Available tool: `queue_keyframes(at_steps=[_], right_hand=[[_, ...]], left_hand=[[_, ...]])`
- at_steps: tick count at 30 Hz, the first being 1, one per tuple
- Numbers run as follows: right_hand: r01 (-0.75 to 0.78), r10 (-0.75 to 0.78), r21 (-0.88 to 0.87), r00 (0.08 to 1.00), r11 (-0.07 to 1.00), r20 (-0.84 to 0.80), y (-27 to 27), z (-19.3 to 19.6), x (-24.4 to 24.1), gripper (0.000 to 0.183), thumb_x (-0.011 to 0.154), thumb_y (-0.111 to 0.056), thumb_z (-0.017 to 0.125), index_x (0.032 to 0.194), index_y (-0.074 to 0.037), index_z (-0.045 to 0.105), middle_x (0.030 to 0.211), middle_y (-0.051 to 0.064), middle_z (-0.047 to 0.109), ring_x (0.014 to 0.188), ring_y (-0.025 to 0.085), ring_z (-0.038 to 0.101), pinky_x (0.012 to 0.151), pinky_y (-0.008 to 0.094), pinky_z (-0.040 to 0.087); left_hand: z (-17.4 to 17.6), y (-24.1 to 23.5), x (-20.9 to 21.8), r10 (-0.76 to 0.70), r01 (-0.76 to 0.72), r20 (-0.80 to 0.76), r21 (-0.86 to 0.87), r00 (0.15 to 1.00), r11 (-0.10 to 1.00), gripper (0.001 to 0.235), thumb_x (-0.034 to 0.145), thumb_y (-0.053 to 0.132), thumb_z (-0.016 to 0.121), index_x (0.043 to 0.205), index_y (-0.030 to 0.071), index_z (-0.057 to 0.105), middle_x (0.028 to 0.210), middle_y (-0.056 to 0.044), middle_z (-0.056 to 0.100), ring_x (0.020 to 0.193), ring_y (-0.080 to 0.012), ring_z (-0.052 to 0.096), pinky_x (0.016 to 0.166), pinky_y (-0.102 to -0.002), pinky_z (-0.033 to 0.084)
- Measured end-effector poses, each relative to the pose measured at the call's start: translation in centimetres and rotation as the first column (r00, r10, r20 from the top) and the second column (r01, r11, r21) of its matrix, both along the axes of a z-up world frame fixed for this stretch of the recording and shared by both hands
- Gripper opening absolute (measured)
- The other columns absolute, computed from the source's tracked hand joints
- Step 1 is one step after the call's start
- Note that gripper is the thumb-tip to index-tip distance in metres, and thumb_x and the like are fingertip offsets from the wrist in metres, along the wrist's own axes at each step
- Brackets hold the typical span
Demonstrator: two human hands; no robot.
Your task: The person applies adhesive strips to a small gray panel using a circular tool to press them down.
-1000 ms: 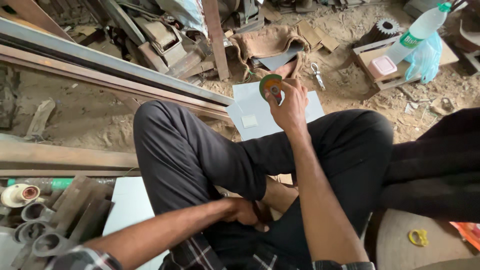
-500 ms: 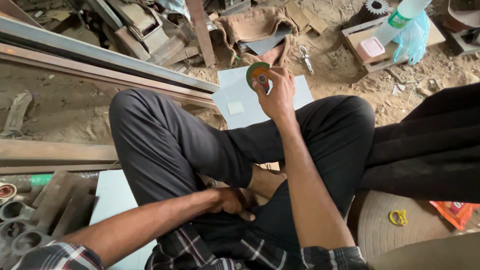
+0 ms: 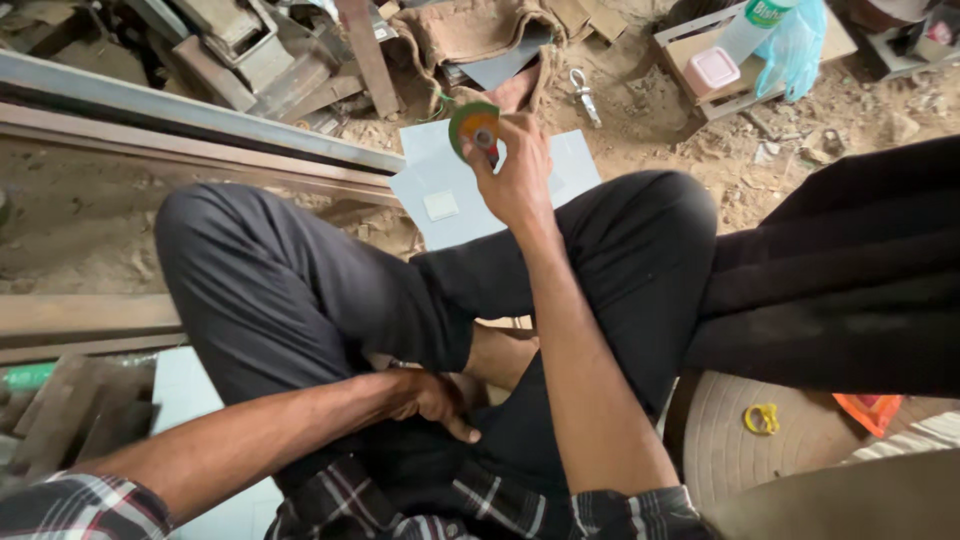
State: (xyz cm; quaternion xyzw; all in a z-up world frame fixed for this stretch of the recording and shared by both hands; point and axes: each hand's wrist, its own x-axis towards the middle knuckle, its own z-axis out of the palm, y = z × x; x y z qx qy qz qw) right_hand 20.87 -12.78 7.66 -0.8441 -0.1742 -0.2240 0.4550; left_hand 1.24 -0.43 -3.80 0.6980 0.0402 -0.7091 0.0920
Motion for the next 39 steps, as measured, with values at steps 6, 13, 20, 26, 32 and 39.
queue_keyframes(at_steps=[6, 13, 20, 26, 32, 39], right_hand=[[0.028, -0.022, 0.031, 0.981, 0.999, -0.195, -2.5, -2.5, 0.4, 0.024, 0.086, -0.018, 0.080, 0.107, -0.007, 0.076, 0.102, 0.016, 0.068, 0.102, 0.034, 0.065, 0.091, 0.045, 0.051], [0.006, 0.005, 0.065, 0.984, 0.998, -0.180, -2.5, -4.0, 1.2, 0.023, 0.086, -0.017, 0.079, 0.106, -0.006, 0.077, 0.106, 0.019, 0.069, 0.102, 0.036, 0.065, 0.091, 0.045, 0.052], [0.067, -0.045, 0.064, 0.952, 0.996, -0.301, -2.7, -5.9, 2.6, 0.026, 0.087, -0.019, 0.079, 0.110, -0.007, 0.076, 0.107, 0.018, 0.068, 0.100, 0.033, 0.066, 0.089, 0.043, 0.052], [0.137, -0.088, 0.078, 0.891, 0.988, -0.446, -2.5, -5.4, 2.8, 0.025, 0.088, -0.021, 0.077, 0.110, -0.009, 0.075, 0.104, 0.015, 0.067, 0.093, 0.032, 0.066, 0.081, 0.041, 0.054], [0.065, -0.039, 0.070, 0.946, 0.995, -0.322, -1.9, -5.2, 3.0, 0.025, 0.089, -0.019, 0.077, 0.112, -0.008, 0.076, 0.111, 0.017, 0.067, 0.102, 0.033, 0.066, 0.090, 0.042, 0.052], [0.066, -0.033, 0.065, 0.912, 0.996, -0.409, -2.1, -5.1, 3.2, 0.026, 0.090, -0.019, 0.076, 0.113, -0.008, 0.075, 0.115, 0.017, 0.067, 0.103, 0.031, 0.066, 0.089, 0.042, 0.054]], left_hand=[[-2.5, 2.6, 0.4, 0.223, -0.367, -0.368, -0.388, 0.903, 0.845, 0.090, 0.080, 0.055, 0.079, 0.150, 0.008, 0.049, 0.158, -0.013, 0.048, 0.141, -0.0323, 0.044, 0.110, -0.048, 0.040], [2.7, 0.7, -0.3, 0.134, -0.153, -0.086, -0.277, 0.987, 0.949, 0.085, 0.083, 0.051, 0.073, 0.158, 0.027, 0.041, 0.167, -0.002, 0.031, 0.155, -0.0293, 0.020, 0.118, -0.063, 0.024], [-3.9, 3.1, -0.9, 0.127, -0.170, -0.137, -0.380, 0.982, 0.909, 0.082, 0.086, 0.051, 0.076, 0.156, 0.022, 0.043, 0.162, -0.004, 0.038, 0.151, -0.0264, 0.027, 0.116, -0.049, 0.030], [-10.5, 7.1, -3.6, 0.015, -0.028, -0.060, -0.226, 0.998, 0.974, 0.078, 0.086, 0.049, 0.075, 0.153, 0.021, 0.045, 0.159, -0.005, 0.041, 0.147, -0.0271, 0.029, 0.113, -0.049, 0.031], [-11.9, 9.1, -4.8, -0.056, 0.055, -0.003, -0.134, 0.998, 0.990, 0.074, 0.087, 0.048, 0.073, 0.150, 0.020, 0.047, 0.155, -0.006, 0.043, 0.143, -0.0279, 0.032, 0.110, -0.049, 0.033], [-12.0, 9.1, -4.1, -0.044, 0.044, 0.004, -0.124, 0.999, 0.991, 0.069, 0.087, 0.047, 0.072, 0.147, 0.019, 0.049, 0.150, -0.007, 0.045, 0.138, -0.0288, 0.035, 0.107, -0.049, 0.035]])
